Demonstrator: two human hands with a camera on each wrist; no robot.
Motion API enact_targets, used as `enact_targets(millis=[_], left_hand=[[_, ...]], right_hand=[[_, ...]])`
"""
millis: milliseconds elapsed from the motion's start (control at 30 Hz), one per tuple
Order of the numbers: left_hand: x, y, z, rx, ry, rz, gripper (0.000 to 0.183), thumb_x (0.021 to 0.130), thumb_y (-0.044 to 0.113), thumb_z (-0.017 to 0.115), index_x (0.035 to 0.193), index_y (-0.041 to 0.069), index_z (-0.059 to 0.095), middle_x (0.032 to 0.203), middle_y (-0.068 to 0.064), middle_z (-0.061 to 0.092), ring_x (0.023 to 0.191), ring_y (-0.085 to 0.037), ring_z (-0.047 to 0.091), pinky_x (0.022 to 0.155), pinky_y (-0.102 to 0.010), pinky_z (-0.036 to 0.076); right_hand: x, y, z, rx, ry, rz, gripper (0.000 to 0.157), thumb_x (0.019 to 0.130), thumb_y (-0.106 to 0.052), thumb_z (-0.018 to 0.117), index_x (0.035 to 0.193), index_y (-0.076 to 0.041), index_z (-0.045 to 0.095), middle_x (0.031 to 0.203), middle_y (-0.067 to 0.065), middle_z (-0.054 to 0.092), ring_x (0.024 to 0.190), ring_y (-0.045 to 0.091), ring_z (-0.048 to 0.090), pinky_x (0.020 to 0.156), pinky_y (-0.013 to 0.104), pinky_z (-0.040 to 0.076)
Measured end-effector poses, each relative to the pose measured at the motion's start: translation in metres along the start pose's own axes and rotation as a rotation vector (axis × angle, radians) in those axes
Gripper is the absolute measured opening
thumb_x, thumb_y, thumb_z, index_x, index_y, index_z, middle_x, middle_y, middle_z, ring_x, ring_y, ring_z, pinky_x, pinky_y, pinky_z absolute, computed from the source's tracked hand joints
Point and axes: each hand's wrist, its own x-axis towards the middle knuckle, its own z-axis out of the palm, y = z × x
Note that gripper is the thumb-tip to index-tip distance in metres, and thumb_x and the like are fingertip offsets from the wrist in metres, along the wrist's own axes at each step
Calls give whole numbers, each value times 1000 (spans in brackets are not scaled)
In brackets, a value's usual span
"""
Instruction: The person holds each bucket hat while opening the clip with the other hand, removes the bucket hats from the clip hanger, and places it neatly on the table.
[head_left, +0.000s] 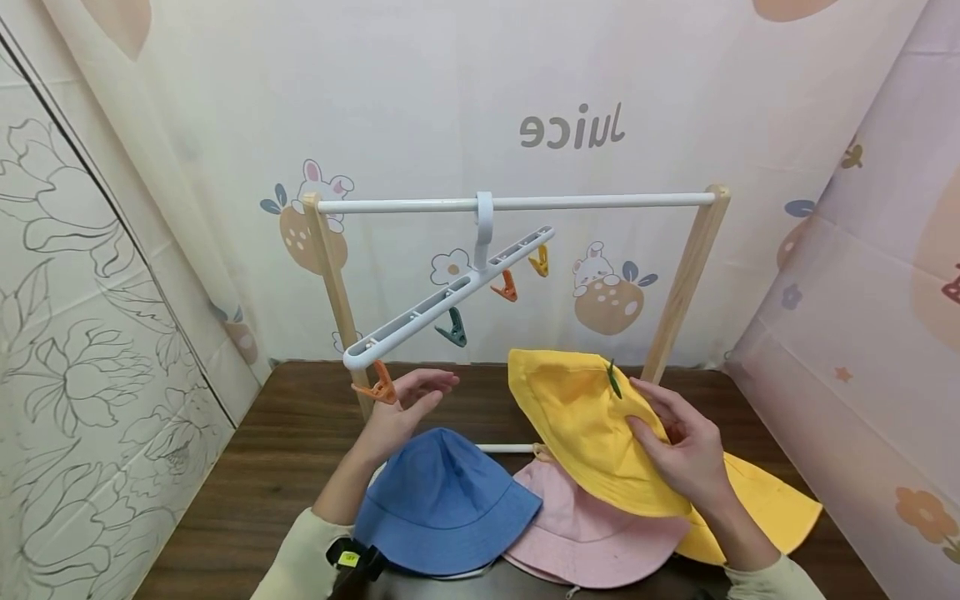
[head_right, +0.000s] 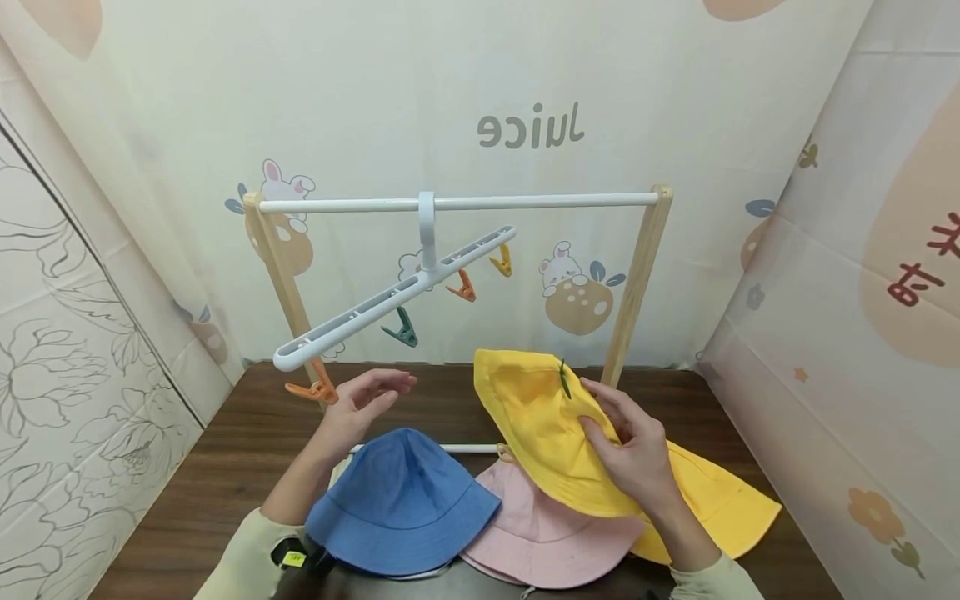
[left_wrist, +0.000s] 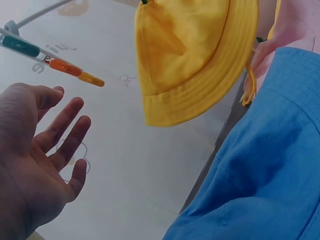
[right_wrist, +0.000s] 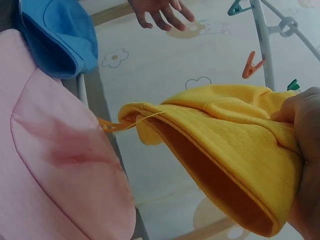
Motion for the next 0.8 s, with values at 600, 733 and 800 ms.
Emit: enact_targets(millis=[600,733,800], left_hand=[[-13,4,-20,-26,50,-32,32,108,-6,63,140,-12,65,141,-40,69,122,4,74,107,-20,61],[-14,1,-22,-17,52,-15,32,108,-9,62,139,-14,65,140,-40,69,120,4,74,102,-21,63],[-15,-1,-24,-23,55,-12,32,107,-9,62,139,-14,64,139,-39,70,119,3,75,100,-22,64]], right_hand=[[-5,11,-44,179,-48,-11,63,80,41,67,140,22,62,113,-9,88,78,1,80,53,16,54],[-7,12,-52,75,-69,58,61,80,40,68,138,20,64,111,-18,86,67,-1,73,46,25,46],[-7,13,-56,25,-74,80,60,80,40,68,136,20,65,111,-23,85,63,-1,69,44,28,42]])
